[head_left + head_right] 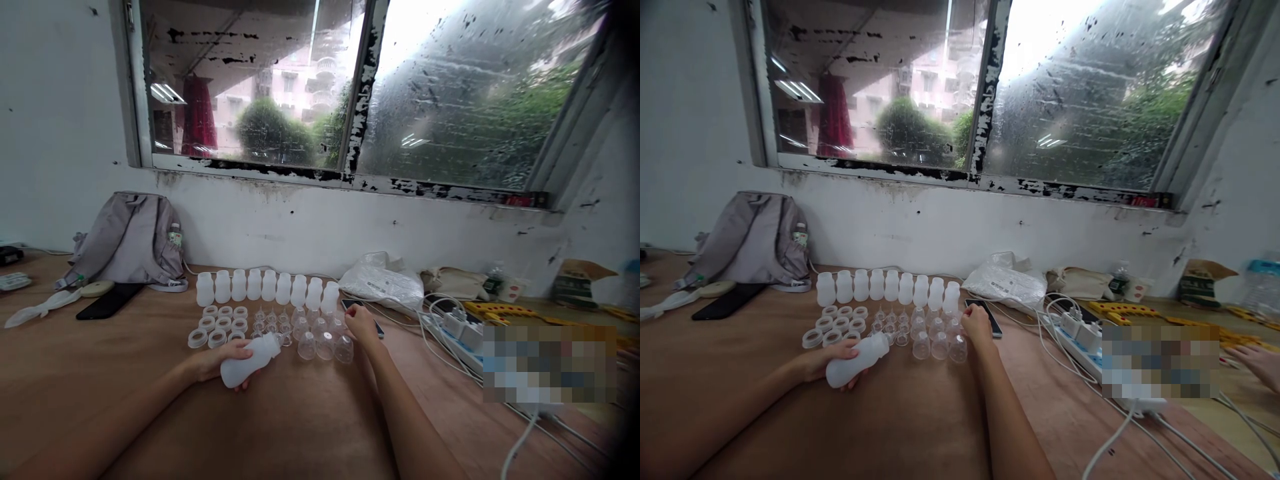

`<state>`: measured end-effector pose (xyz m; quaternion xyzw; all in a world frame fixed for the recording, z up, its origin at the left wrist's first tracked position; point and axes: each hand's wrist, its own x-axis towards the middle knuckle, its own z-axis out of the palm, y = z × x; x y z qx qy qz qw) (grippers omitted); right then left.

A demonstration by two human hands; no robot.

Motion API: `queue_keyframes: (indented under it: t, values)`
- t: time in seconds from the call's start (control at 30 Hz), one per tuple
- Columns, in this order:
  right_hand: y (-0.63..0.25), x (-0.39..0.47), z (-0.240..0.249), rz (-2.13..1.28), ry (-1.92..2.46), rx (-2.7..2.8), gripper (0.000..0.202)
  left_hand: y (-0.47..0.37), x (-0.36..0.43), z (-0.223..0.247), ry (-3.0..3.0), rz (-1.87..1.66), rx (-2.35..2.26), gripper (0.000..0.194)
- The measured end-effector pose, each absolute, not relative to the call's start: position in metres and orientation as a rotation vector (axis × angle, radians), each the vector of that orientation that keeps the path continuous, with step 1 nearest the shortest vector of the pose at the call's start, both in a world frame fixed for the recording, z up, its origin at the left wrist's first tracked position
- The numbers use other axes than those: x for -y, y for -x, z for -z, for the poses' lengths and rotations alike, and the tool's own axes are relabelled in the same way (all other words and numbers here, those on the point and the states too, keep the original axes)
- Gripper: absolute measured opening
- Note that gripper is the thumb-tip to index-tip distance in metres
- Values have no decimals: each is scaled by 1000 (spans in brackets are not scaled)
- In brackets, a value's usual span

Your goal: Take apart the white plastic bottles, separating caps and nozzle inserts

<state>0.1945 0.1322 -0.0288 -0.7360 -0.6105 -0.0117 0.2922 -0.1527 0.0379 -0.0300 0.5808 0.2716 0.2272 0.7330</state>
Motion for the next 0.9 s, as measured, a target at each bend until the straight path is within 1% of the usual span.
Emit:
queue_keyframes:
  t: [0.17, 0.3, 0.37, 0.57, 0.77, 0.9]
  values:
    - [-190, -129, 26, -9, 2000, 1598, 16, 152, -36, 28, -1273, -504, -585, 37]
    - [-185, -125, 25, 88, 2018, 1551, 36, 152, -36, 28, -1268, -499, -568, 36]
    - [-185, -125, 27, 110, 2043, 1575, 42, 152, -36, 28, -1270, -501, -562, 35]
    - [-193, -132, 33, 6, 2065, 1696, 36, 152, -38, 29, -1252, -490, -574, 37]
    - [-194, -133, 28, -145, 2126, 1534, 37, 153, -38, 28, -1232, -487, -574, 40]
    - [-196, -131, 25, -150, 2209, 1522, 36, 153, -38, 28, -1228, -486, -577, 41]
